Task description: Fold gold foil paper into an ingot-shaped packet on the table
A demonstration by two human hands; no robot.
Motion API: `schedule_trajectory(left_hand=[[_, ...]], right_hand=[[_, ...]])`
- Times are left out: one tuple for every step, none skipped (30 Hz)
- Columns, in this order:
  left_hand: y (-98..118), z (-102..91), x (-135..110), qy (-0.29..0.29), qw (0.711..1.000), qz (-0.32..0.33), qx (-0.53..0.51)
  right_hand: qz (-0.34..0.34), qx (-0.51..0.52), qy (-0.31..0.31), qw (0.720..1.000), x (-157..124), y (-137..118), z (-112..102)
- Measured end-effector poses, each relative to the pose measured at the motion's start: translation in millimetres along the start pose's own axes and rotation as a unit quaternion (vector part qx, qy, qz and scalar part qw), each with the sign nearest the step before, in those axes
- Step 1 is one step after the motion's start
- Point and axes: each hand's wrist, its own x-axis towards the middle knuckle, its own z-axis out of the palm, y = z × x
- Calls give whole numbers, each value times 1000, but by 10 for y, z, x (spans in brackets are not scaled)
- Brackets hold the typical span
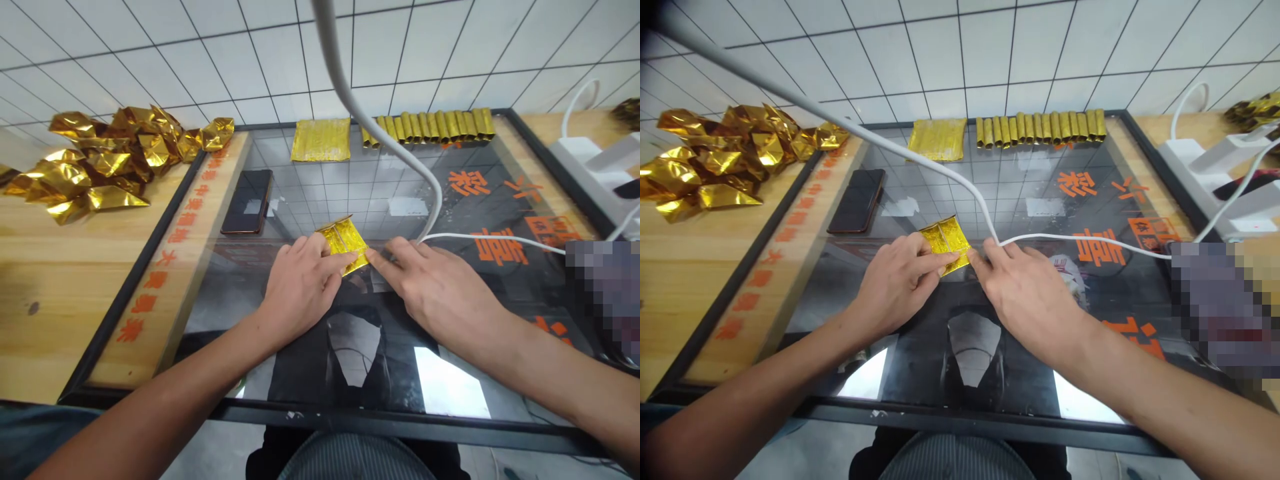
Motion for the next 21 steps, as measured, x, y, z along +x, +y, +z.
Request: schedule_trajectory(left_hand=[[-4, 3, -3, 0, 1000, 2, -1], [-7, 4, -6, -1, 1000, 1, -2], [-8, 4, -7, -2, 1000, -1, -3], [-7, 2, -7, -4, 1000, -2, -5], [-5, -1, -7, -5, 1000, -4, -6], [-2, -4, -6, -5, 1000, -5, -6], [1, -7, -4, -4, 1000, -4, -6], [5, -9, -3, -3, 1000, -3, -5], [7, -9, -2, 0, 1000, -2, -5], [8, -8, -1, 3, 1000, -2, -4], [8, -6, -1, 5, 1000, -3, -5], [5, -2, -1, 6, 1000, -3, -5], [1, 2, -2, 6, 1000, -3, -5], [-3, 6, -4, 6, 1000, -2, -5], [-8, 9, -5, 6, 1000, -1, -5], [-13, 11, -6, 6, 1000, 0, -4], [-16, 12, -7, 6, 1000, 1, -5], [-17, 11, -8, 8, 1000, 2, -5], [-16, 9, -8, 8, 1000, 2, -7], [-13, 6, -9, 10, 1000, 2, -8], [-8, 2, -8, 11, 1000, 1, -9]], right_hand=[[1, -7, -8, 1000, -3, -30, -22], [4, -9, -14, 1000, -5, -55, -42], [6, -8, -20, 1000, -8, -73, -58], [8, -6, -27, 1000, -12, -84, -70], [10, -3, -32, 999, -17, -90, -76], [12, 0, -34, 999, -23, -90, -77], [14, 2, -29, 999, -30, -88, -72], [16, 4, -19, 1000, -35, -83, -62], [18, 6, -6, 1000, -38, -76, -47], [20, 7, 7, 1000, -38, -69, -28], [22, 6, 18, 1000, -34, -60, -7], [23, 4, 24, 999, -27, -51, 16], [25, 1, 26, 999, -18, -40, 37], [24, -1, 25, 999, -8, -28, 57], [23, -2, 24, 999, 1, -16, 73], [23, -2, 24, 999, 9, -4, 85], [23, 0, 26, 999, 15, 7, 94], [26, 3, 32, 999, 19, 17, 100], [31, 8, 45, 998, 21, 25, 104], [33, 18, 62, 997, 24, 32, 107], [29, 34, 83, 996, 27, 37, 111]])
